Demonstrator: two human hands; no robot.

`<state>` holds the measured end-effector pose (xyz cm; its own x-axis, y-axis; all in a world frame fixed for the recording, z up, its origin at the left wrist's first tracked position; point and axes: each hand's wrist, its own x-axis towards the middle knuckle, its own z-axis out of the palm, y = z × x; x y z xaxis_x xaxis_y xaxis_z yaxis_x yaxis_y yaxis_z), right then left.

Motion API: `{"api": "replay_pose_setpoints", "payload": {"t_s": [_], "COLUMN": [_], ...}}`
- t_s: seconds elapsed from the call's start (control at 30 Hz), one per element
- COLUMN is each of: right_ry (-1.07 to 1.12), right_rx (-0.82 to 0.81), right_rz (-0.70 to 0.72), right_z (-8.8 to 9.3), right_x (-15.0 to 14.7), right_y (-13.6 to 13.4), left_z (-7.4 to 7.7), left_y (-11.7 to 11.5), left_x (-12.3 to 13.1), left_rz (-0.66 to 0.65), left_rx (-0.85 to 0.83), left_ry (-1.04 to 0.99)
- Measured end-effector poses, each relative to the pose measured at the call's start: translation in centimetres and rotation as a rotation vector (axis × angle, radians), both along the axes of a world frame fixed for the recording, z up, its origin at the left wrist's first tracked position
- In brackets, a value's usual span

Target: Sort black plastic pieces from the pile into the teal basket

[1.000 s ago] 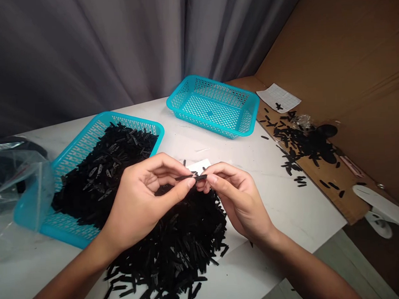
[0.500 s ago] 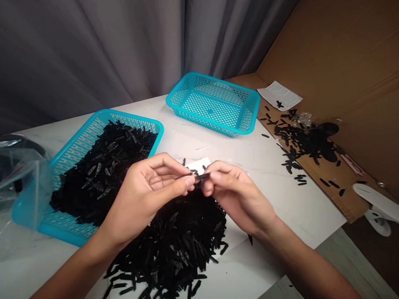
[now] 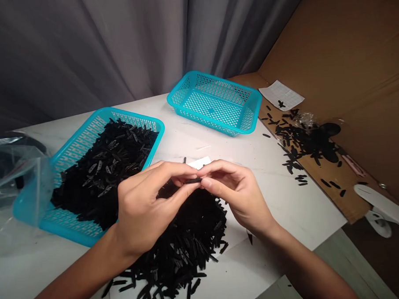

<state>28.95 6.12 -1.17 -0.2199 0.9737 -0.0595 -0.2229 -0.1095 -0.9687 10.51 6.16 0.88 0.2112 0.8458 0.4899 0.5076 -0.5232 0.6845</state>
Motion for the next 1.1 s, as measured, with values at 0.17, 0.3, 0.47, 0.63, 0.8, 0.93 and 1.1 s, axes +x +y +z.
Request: {"api": "replay_pose_setpoints", "payload": {"t_s": [0.17,0.3,0.47,0.63,0.8,0.93,1.1], "right_ry": [-0.162,-0.180,-0.176,-0.162,-0.172,-0.181,-0.180], "right_rx": [0.147,0.226,0.299,0.341,0.380,0.386,0.380], "right_rz": [-0.098,-0.159,-0.234,-0.248,-0.259,-0.261,-0.258], "right_z": [0.45,0.50,0.40,0.29,0.25,0.23,0.14], "right_x": [0.38,0.31,0.27,0.23,0.24,0.20,0.23], "right_y": [0.00,-0.19,-0.42,-0.48,-0.63,-0.63,-0.48], "left_z": [-0.03,-0.01,0.34,0.61,0.55,0.55,0.63], "left_y": [0.14,0.15,-0.13,-0.17,-0.02,-0.01,-0.07], "left_x": [-0.05,-0.05,0.03,0.15,0.17,0.07,-0.09], "left_rz": [-0.027,-0.004,0.020,0.019,0.011,-0.006,-0.026], "left_rx": [0.049,0.019,-0.045,-0.074,-0.074,-0.061,-0.015], "left_ry": [0.061,0.021,-0.025,-0.063,-0.074,-0.082,-0.068]}}
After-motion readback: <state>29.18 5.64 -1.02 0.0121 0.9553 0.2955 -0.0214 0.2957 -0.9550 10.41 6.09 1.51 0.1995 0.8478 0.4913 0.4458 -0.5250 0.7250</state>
